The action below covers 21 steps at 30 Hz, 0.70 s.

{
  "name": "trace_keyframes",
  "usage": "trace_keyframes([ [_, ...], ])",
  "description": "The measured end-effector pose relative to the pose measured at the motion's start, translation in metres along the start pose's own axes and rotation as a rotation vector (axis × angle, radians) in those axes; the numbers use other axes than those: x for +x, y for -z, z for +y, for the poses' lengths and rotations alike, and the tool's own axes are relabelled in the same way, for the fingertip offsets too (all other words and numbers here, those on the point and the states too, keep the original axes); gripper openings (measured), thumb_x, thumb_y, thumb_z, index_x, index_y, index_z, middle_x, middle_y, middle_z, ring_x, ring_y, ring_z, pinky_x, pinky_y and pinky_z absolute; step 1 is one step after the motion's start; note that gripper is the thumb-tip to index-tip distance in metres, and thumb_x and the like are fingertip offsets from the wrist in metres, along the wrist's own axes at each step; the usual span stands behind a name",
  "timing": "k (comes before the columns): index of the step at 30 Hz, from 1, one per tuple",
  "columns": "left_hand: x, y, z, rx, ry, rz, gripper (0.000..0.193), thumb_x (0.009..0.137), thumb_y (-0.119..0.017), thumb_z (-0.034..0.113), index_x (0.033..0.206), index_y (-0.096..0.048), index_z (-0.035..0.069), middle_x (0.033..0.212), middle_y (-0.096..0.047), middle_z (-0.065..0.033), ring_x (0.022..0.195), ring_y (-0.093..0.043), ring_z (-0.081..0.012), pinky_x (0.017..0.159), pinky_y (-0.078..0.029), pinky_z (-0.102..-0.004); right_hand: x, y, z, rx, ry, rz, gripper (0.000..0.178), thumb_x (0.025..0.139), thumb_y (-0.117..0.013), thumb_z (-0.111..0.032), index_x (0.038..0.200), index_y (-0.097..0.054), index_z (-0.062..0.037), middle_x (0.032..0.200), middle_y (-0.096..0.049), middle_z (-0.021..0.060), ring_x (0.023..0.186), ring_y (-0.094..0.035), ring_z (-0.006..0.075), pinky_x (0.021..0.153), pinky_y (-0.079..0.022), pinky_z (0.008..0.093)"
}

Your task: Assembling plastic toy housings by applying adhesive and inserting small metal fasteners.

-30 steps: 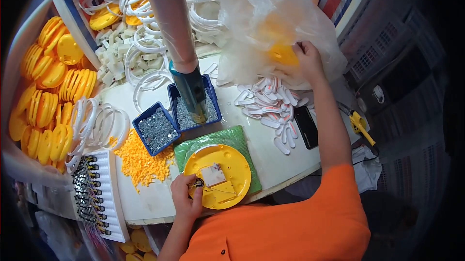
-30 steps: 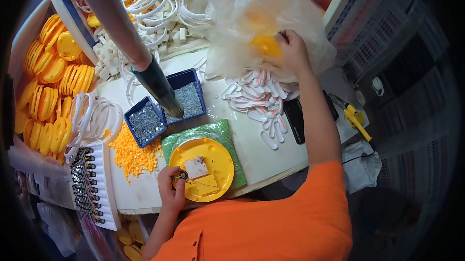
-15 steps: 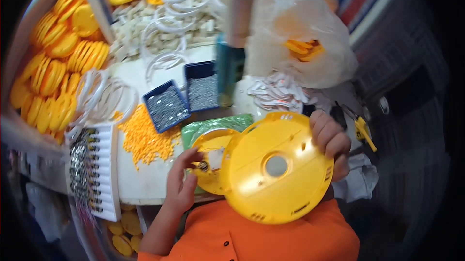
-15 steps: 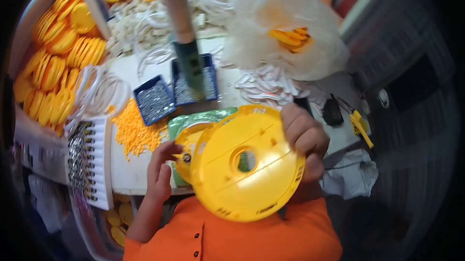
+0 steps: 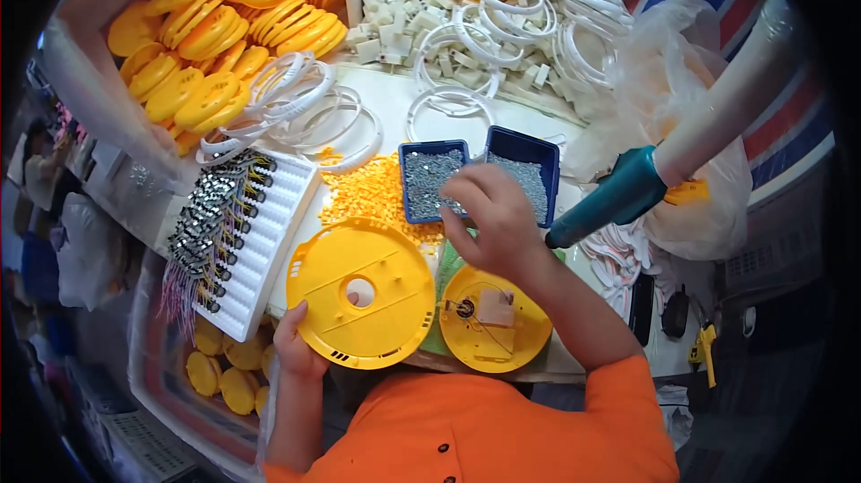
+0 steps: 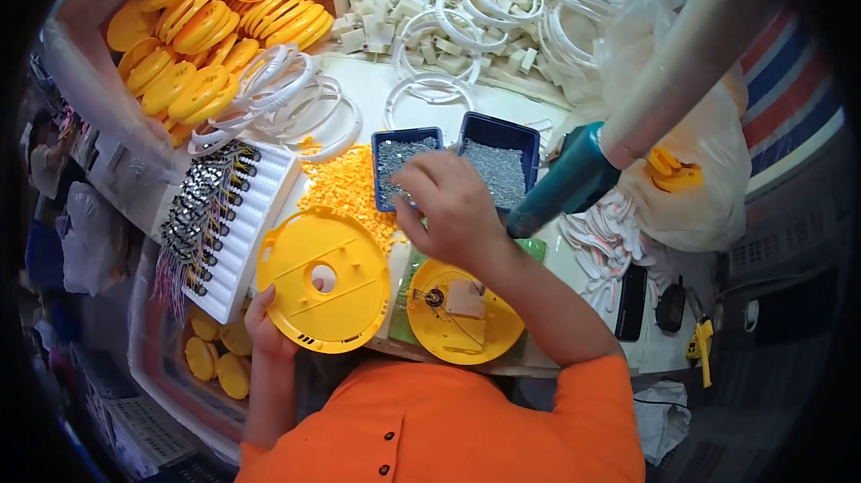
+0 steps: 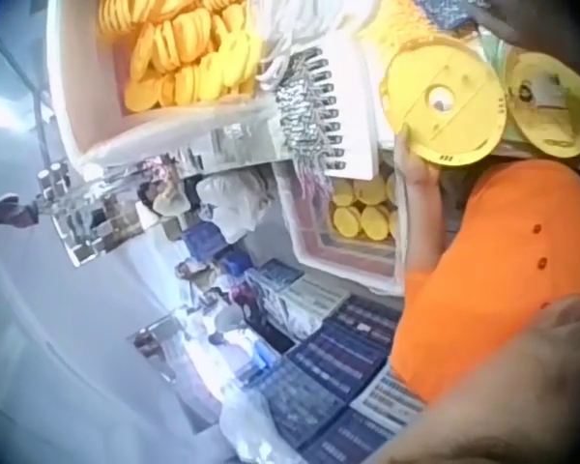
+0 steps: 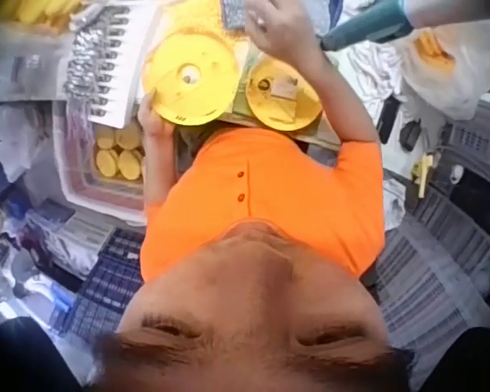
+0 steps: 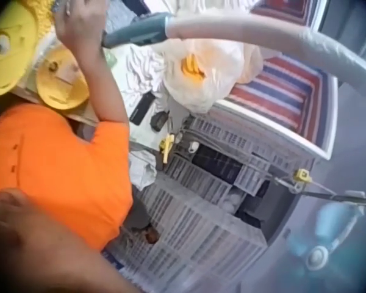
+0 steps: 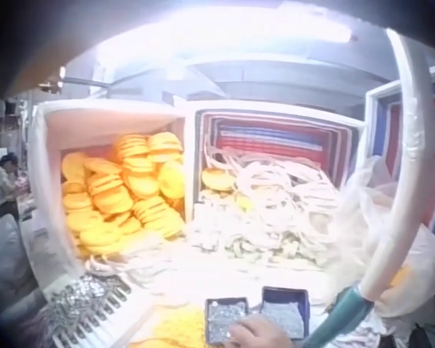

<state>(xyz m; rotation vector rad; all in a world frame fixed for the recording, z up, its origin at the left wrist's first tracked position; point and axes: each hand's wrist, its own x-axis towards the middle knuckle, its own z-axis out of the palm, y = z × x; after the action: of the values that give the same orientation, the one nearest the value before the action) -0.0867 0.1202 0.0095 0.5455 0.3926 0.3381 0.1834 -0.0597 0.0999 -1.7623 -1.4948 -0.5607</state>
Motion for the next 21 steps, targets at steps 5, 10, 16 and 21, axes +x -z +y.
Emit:
trace_keyframes([
  [5, -0.008, 0.013, 0.006, 0.033, -0.155, 0.209, 0.063, 0.103, -0.043, 0.029, 0.155, -0.035, -0.005, 0.156, -0.046, -0.0230, 0.143, -0.047, -0.0384, 0.120, -0.038, -0.0493, 0.051, -0.087, 0.047, -0.343, -0.168, -0.313, 0.020, 0.084, -0.071, -0.013, 0.102, -0.071, -0.0047, 0.102, -0.069, 0.0148, 0.092, -0.067, 0.0353, 0.080, -0.054, 0.0464],
  [10, -0.023, 0.029, -0.001, 0.017, -0.182, 0.205, 0.062, 0.106, -0.050, 0.037, 0.152, -0.042, -0.003, 0.149, -0.055, -0.0183, 0.135, -0.056, -0.0324, 0.114, -0.045, -0.0452, 0.099, -0.155, 0.146, -0.298, -0.689, -0.522, 0.055, 0.084, -0.076, -0.053, 0.093, -0.075, 0.0017, 0.096, -0.074, 0.0227, 0.091, -0.071, 0.0399, 0.078, -0.055, 0.0499],
  [16, -0.043, 0.040, -0.005, 0.009, -0.186, 0.191, 0.059, 0.107, -0.050, 0.036, 0.152, -0.042, -0.001, 0.149, -0.055, -0.0175, 0.133, -0.058, -0.0293, 0.113, -0.046, -0.0428, 0.089, -0.183, 0.182, -0.337, -0.747, -0.801, 0.050, 0.073, -0.081, -0.041, 0.100, -0.075, 0.0008, 0.106, -0.074, 0.0252, 0.100, -0.073, 0.0389, 0.087, -0.057, 0.0466],
  [21, -0.046, 0.035, -0.005, -0.070, -0.200, 0.176, 0.053, 0.108, -0.051, 0.032, 0.148, -0.046, -0.001, 0.142, -0.061, -0.0154, 0.126, -0.064, -0.0260, 0.108, -0.050, -0.0404, 0.070, -0.178, 0.203, -0.280, -0.784, -0.697, 0.031, 0.071, -0.071, -0.022, 0.093, -0.076, -0.0005, 0.097, -0.075, 0.0243, 0.095, -0.073, 0.0395, 0.086, -0.057, 0.0474],
])
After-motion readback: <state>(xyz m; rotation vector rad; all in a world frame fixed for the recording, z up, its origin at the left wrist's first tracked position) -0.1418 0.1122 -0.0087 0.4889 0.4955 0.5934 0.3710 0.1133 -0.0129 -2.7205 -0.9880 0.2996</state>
